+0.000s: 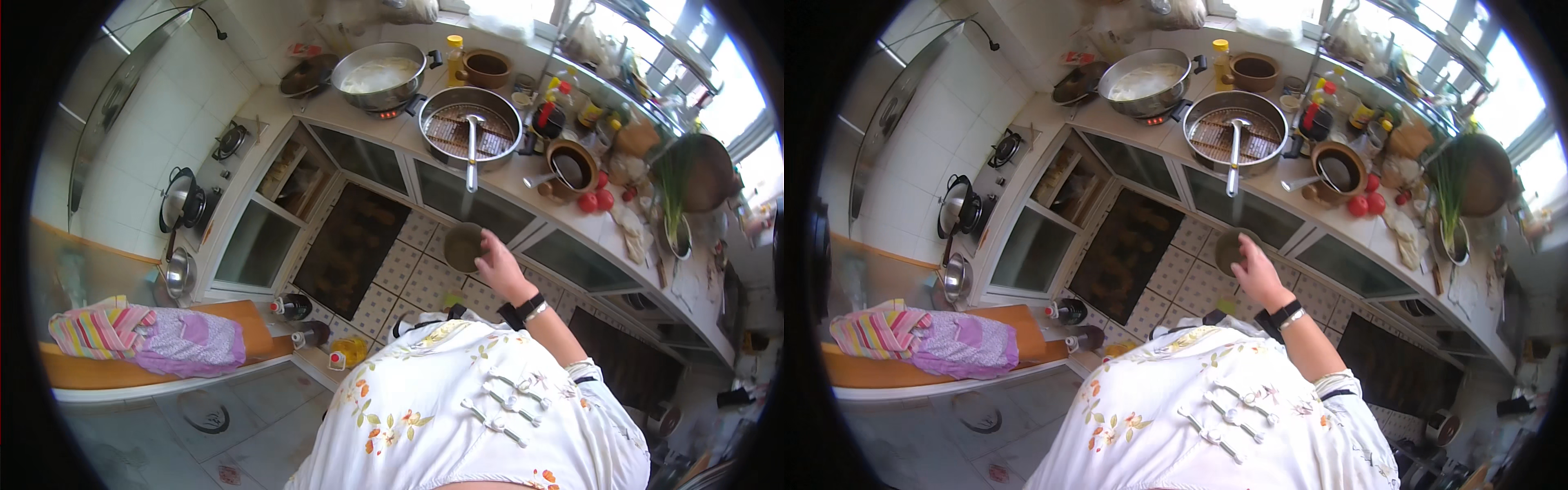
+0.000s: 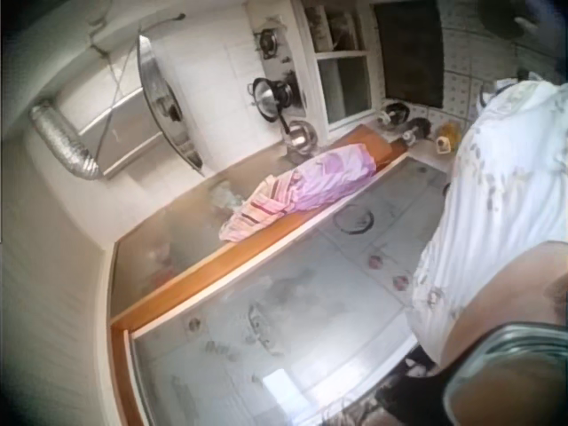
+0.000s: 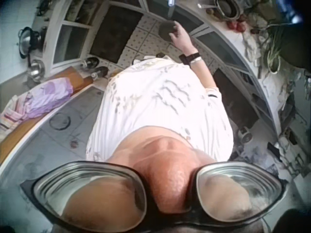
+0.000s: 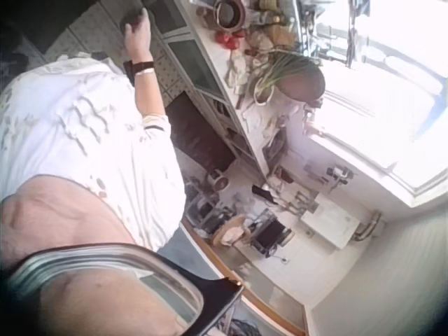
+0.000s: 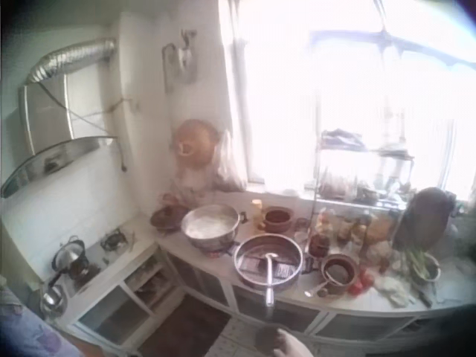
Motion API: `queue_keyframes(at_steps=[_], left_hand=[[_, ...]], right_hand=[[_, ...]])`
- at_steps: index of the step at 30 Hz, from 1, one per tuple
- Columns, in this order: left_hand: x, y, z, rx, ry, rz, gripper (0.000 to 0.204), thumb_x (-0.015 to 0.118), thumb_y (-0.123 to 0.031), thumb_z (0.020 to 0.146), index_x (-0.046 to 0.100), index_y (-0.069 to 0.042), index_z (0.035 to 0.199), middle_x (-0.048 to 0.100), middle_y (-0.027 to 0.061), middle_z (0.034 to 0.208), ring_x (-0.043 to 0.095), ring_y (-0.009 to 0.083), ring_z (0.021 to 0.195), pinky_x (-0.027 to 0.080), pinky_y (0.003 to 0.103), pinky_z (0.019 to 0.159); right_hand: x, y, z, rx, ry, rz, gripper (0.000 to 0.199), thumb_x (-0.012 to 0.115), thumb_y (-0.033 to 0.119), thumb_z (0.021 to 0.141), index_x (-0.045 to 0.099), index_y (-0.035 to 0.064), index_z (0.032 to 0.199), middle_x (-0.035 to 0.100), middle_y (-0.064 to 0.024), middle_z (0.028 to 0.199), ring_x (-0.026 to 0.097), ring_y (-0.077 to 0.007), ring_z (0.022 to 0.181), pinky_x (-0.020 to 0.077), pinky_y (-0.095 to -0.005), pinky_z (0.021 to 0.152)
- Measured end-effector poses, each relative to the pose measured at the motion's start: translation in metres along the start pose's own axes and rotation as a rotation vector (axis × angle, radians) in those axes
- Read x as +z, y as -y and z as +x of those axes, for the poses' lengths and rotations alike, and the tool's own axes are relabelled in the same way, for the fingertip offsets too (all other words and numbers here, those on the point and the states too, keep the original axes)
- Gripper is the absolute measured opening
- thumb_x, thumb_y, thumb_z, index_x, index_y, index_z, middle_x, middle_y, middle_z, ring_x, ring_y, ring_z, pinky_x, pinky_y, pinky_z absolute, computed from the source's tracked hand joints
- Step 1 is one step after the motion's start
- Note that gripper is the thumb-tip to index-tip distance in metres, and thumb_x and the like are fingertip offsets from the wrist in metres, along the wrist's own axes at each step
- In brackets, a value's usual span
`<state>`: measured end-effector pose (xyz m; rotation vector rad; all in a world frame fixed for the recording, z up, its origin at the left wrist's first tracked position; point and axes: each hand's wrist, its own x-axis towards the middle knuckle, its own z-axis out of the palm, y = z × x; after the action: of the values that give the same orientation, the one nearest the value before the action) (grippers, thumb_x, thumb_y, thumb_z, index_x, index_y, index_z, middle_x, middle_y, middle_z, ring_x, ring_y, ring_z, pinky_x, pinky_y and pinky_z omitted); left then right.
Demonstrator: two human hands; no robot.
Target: The person kneads dough on a floured wooden board using both hands, then walks to a kitchen area and stirs food in a pot using a ladle before returning to the board.
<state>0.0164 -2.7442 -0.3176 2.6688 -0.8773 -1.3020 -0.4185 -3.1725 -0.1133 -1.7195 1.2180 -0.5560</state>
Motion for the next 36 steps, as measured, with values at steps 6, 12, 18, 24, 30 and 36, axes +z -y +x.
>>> queue_keyframes(at_steps=[6,12,18,24,30,36], left_hand=[[-0.104,-0.089,0.069,0.045,-0.139,-0.085,0.036,0.066,-0.022,0.086,0.07,0.0,0.115,0.072,0.0216,0.106,0.07,0.0337,0.102,0.055,0.039,0.089],[-0.177,-0.171,0.165,0.145,-0.145,-0.164,0.035,0.066,-0.021,0.087,0.069,0.0,0.114,0.072,0.0218,0.106,0.07,0.0336,0.101,0.054,0.039,0.088],[-0.263,-0.191,0.328,0.127,0.181,0.244,0.032,0.063,-0.02,0.088,0.07,0.0,0.111,0.072,0.0222,0.105,0.07,0.034,0.098,0.055,0.04,0.087],[-0.407,-0.315,0.497,0.279,0.061,0.012,0.027,0.061,-0.017,0.092,0.068,0.0,0.113,0.072,0.0177,0.103,0.069,0.0285,0.094,0.054,0.041,0.084],[-0.462,-0.395,0.574,0.275,0.028,-0.705,0.025,0.06,-0.018,0.094,0.066,-0.001,0.111,0.069,0.0076,0.089,0.066,0.0185,0.081,0.053,0.034,0.074],[-0.455,-0.39,0.579,0.442,0.286,0.377,0.038,0.063,-0.021,0.094,0.065,0.003,0.124,0.071,0.0187,0.109,0.067,0.026,0.102,0.053,0.038,0.09]], right_hand=[[-0.015,0.053,0.147,-0.143,-0.356,-0.369,0.075,0.071,0.018,0.086,0.033,0.0051,0.149,0.05,-0.0244,0.136,0.064,-0.04,0.105,0.0543,-0.0454,0.09],[-0.005,0.065,0.235,0.379,-0.226,-0.521,0.087,0.07,0.018,0.083,0.023,0.0039,0.155,0.052,-0.0307,0.129,0.063,-0.0468,0.104,0.0546,-0.0503,0.088],[0.005,0.043,0.283,0.609,-0.347,-0.603,0.074,0.057,0.013,0.083,0.032,0.0126,0.153,0.064,-0.0263,0.113,0.066,-0.0452,0.098,0.0536,-0.0516,0.088],[-0.001,0.083,0.269,0.515,-0.653,-0.257,0.042,0.056,0.017,0.097,0.055,0.0065,0.138,0.066,-0.0214,0.126,0.065,-0.034,0.114,0.05,-0.04,0.096],[-0.019,0.275,0.287,0.34,-0.592,-0.2,0.048,0.055,-0.004,0.096,0.052,0.0019,0.143,0.068,-0.0096,0.115,0.057,-0.0088,0.094,0.0457,-0.0218,0.086],[-0.051,0.397,0.377,0.327,-0.162,-0.536,0.05,0.058,-0.005,0.091,0.058,0.0085,0.139,0.062,-0.0154,0.085,0.059,-0.0266,0.074,0.0491,-0.0334,0.072]])
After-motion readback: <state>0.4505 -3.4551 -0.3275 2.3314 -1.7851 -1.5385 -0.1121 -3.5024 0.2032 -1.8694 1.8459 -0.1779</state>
